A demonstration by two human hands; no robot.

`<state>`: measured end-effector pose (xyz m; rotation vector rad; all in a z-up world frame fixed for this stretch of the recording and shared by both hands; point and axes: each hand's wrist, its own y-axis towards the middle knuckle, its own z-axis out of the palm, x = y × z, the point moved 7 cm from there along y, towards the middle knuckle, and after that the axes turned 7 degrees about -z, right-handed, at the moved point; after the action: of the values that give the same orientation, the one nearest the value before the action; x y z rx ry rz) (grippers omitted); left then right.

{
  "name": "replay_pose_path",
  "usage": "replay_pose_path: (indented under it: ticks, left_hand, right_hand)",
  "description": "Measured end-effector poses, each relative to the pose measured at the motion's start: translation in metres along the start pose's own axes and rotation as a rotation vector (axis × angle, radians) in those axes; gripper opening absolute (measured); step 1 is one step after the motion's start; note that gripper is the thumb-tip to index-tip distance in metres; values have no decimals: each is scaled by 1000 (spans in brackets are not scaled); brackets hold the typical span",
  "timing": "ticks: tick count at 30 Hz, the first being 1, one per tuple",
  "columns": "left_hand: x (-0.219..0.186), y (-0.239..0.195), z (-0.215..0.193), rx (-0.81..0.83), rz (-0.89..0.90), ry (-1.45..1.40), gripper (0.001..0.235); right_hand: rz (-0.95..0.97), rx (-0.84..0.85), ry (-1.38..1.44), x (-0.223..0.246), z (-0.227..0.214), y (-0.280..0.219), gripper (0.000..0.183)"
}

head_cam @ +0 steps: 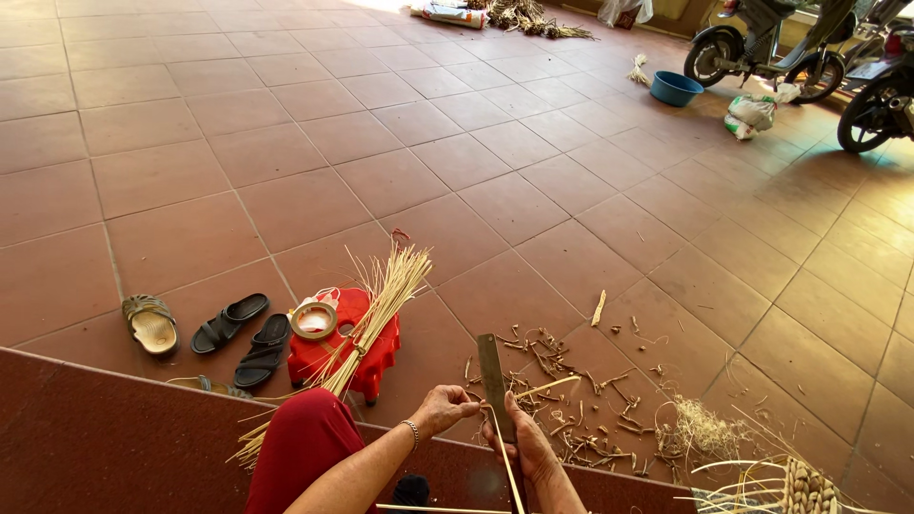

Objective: The person sits on a tiled floor and uses a large knife to shave thin strips from bamboo rods. The person repeatedly shaves the bamboo, creating fine shavings that accumulate on the floor, and occasionally inspects the strips.

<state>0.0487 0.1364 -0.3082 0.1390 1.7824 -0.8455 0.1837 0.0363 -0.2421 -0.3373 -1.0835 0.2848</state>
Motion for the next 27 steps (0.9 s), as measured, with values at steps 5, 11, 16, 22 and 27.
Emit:
replay_pose_path:
  ticks: [5,11,16,22,27]
  left_hand:
    - [7,-7,5,56,-105,69,25]
    - [-12,-18,-1,-65,28,417,19]
    - [-6,-16,6,-15,37,389,18]
    - [4,-15,17,51,86,382,7]
    - [5,-16,19,75,102,349,14]
  right_hand:
    - [4,3,21,-7,-11,5,69]
    - [14,5,47,-5,-15,9,65]
    - [42,-38,56,-13,-22,12,64]
    - [135,-144,-39,-26,-29,16,61]
    - [191,-210,-55,-23,-25,8,60]
